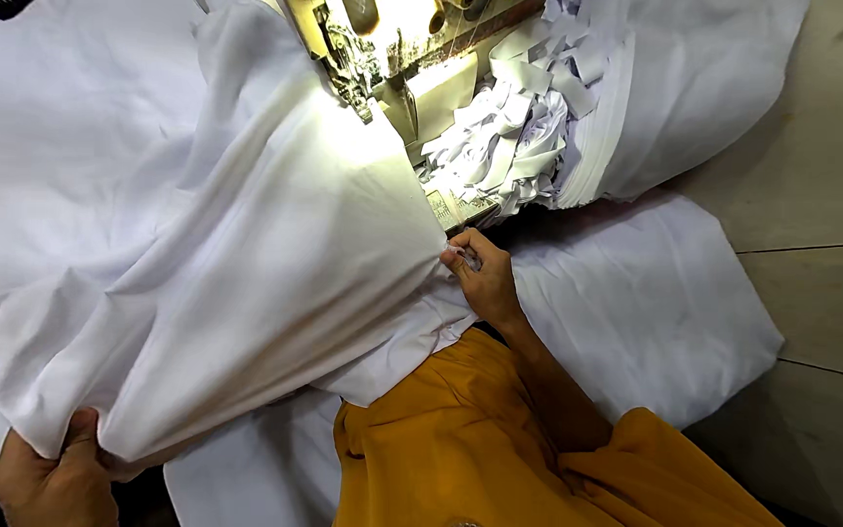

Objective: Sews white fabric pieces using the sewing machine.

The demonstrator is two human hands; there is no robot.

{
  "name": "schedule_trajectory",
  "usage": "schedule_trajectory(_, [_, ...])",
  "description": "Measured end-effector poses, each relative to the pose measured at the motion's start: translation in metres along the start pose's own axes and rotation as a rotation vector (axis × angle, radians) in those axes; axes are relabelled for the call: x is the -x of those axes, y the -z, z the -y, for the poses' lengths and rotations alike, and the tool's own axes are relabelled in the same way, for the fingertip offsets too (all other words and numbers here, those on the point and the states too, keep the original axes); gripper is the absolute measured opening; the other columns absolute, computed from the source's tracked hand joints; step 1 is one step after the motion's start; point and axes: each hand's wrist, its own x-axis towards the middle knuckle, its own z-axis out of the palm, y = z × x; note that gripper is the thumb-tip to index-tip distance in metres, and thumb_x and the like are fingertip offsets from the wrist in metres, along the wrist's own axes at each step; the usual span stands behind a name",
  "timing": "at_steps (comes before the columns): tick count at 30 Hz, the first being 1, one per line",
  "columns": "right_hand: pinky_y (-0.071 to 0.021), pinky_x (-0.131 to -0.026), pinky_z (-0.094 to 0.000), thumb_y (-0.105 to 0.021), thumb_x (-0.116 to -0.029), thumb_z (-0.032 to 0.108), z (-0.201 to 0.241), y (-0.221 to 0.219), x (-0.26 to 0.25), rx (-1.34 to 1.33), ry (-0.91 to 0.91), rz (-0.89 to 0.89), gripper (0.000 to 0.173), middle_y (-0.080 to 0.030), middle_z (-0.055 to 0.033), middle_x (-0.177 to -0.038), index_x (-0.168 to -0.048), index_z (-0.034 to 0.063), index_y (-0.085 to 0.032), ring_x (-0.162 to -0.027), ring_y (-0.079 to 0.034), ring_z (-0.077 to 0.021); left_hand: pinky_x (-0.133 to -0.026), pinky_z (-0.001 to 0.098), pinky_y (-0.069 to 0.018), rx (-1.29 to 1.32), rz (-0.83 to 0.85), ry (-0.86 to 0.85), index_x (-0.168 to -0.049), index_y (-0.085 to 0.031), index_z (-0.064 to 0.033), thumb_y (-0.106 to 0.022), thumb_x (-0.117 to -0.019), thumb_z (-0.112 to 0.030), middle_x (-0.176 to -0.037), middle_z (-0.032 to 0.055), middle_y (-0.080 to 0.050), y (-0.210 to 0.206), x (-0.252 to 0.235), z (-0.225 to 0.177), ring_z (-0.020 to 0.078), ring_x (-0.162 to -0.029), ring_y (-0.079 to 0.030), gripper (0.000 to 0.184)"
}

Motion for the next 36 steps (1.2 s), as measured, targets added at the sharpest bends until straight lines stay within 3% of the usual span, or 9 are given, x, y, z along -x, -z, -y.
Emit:
schedule_trajectory(4, [-0.0495,-0.061,-0.0239,-0.068,-0.0978,0.019,0.002,-0.001,-0.002,-0.071,-0.037,0.011,0.014,-0.061,-0.0015,-0.081,-0.096,0.0066,-0.062,-0.068,-0.057,-0.0072,-0.100,0.0234,-0.0492,-0.059,-0.043,0.084,-0.137,-0.050,0.0093,-0.053,-0.1050,-0.015,-0.126,0.0146,-0.061,0.006,-0.007,-0.004,0.0038,-0.112,-0.060,0.041])
schedule_trajectory(7, [-0.0490,-0.057,-0.0247,-0.071,-0.0945,0.014,0.005,-0.003,-0.003,-0.076,-0.050,-0.023,0.015,-0.061,-0.0020,-0.078,-0.092,0.0065,-0.059,-0.064,-0.056,-0.0080,-0.099,0.0254,-0.0502,-0.065,-0.053,0.083,-0.135,-0.052,0.0080,-0.055,-0.1044,-0.015,-0.125,0.0141,-0.062,0.010,-0.014,0.007,0.0052,-0.111,-0.061,0.038])
schedule_trajectory(10, [-0.0482,-0.054,-0.0266,-0.077,-0.0906,0.016,0.011,-0.002,-0.004,-0.074,-0.123,-0.021,0.020,-0.061,-0.0005,-0.072,-0.098,0.0076,-0.060,-0.057,-0.055,-0.0087,-0.092,0.0181,-0.0517,0.031,-0.012,0.074,-0.127,-0.055,0.0036,-0.055,-0.1044,-0.019,-0.111,-0.0013,-0.064,0.009,-0.013,0.007,-0.0048,-0.099,-0.061,0.032])
schedule_trajectory(12, [-0.0539,-0.059,-0.0288,-0.079,-0.0891,0.017,0.012,0.002,-0.005,-0.082,-0.177,-0.009,0.027,-0.068,0.0019,-0.074,-0.111,0.0115,-0.063,-0.062,-0.063,-0.0082,-0.086,0.0155,-0.0543,0.118,0.149,0.154,-0.122,-0.055,-0.0091,-0.060,-0.1016,-0.040,-0.100,-0.0170,-0.065,0.010,-0.006,-0.009,-0.0092,-0.092,-0.064,0.037])
schedule_trajectory(14, [-0.0567,-0.065,-0.0299,-0.080,-0.0891,0.021,0.014,0.006,-0.003,-0.073,-0.203,-0.006,0.031,-0.072,0.0016,-0.081,-0.117,0.0120,-0.069,-0.069,-0.066,-0.0081,-0.088,0.0177,-0.0555,0.135,0.294,0.250,-0.126,-0.052,-0.0055,-0.075,-0.0885,-0.046,-0.103,-0.0165,-0.065,0.011,0.003,-0.032,-0.0074,-0.095,-0.065,0.059])
schedule_trajectory(16, [-0.0578,-0.070,-0.0276,-0.079,-0.0893,0.022,0.015,0.010,0.000,-0.090,-0.213,0.000,0.029,-0.074,0.0002,-0.085,-0.115,0.0093,-0.074,-0.074,-0.068,-0.0067,-0.084,0.0170,-0.0570,0.081,0.309,0.306,-0.118,-0.056,-0.0054,-0.081,-0.0785,-0.033,-0.097,-0.0162,-0.066,0.007,0.009,-0.053,-0.0081,-0.090,-0.065,0.054])
schedule_trajectory(20, [-0.0602,-0.076,-0.0216,-0.078,-0.0893,0.013,0.014,0.015,-0.001,-0.185,-0.165,0.038,0.012,-0.077,-0.0021,-0.089,-0.096,0.0039,-0.078,-0.080,-0.071,-0.0033,-0.087,0.0174,-0.0571,0.228,0.220,0.184,-0.112,-0.062,-0.0150,-0.074,-0.0881,-0.018,-0.097,-0.0203,-0.070,-0.002,0.019,-0.046,-0.0068,-0.093,-0.067,0.026])
schedule_trajectory(26, [-0.0602,-0.079,-0.0198,-0.075,-0.0891,0.007,0.004,0.009,0.005,-0.318,-0.026,-0.001,0.010,-0.076,-0.0029,-0.091,-0.095,-0.0015,-0.075,-0.083,-0.071,-0.0029,-0.072,0.0156,-0.0589,0.370,0.095,0.273,-0.102,-0.063,-0.0181,-0.061,-0.0928,-0.011,-0.084,-0.0188,-0.071,-0.030,0.031,-0.043,-0.0056,-0.078,-0.068,0.012])
schedule_trajectory(36, [-0.0600,-0.073,-0.0200,-0.074,-0.0908,0.007,0.029,0.001,-0.029,-0.399,0.003,0.008,0.010,-0.075,-0.0010,-0.087,-0.097,-0.0002,-0.075,-0.078,-0.070,-0.0024,-0.078,0.0162,-0.0584,0.274,0.033,0.223,-0.108,-0.061,-0.0129,-0.061,-0.0958,-0.011,-0.090,-0.0185,-0.069,-0.022,-0.004,-0.056,-0.0075,-0.084,-0.067,0.012])
